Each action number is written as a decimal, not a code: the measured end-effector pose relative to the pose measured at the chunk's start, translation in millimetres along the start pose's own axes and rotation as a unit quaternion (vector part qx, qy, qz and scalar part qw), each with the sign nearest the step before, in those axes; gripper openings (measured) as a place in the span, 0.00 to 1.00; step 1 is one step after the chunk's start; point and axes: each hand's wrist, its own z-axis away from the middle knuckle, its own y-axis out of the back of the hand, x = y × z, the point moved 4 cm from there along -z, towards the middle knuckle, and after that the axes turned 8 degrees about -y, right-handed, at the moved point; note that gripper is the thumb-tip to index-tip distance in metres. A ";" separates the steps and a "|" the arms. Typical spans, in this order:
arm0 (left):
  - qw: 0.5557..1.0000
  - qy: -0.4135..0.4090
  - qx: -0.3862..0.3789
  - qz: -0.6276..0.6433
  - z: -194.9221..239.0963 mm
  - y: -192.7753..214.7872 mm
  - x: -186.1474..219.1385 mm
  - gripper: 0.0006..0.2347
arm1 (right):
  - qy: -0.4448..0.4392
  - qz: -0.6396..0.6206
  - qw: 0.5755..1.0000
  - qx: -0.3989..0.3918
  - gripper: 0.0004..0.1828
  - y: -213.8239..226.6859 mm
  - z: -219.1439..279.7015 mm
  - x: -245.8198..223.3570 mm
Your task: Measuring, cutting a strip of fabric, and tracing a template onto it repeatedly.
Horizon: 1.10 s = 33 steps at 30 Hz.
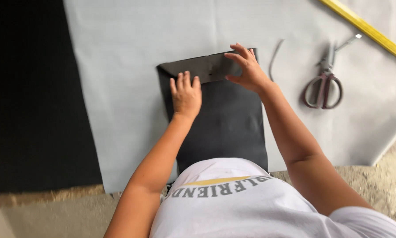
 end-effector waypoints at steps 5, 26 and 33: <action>0.997 -0.046 0.021 -0.064 -19.6 -23.2 -14.2 0.23 | -0.093 -0.014 0.979 0.178 0.30 57.1 34.7 108.7; 0.996 -0.005 -0.053 -0.077 -46.6 -42.3 -13.0 0.13 | -0.156 0.430 0.882 0.117 0.08 209.1 97.5 383.3; 0.954 -0.086 -0.238 0.161 -81.3 -54.7 -67.0 0.06 | -0.147 -0.332 0.896 0.256 0.22 128.8 67.2 140.1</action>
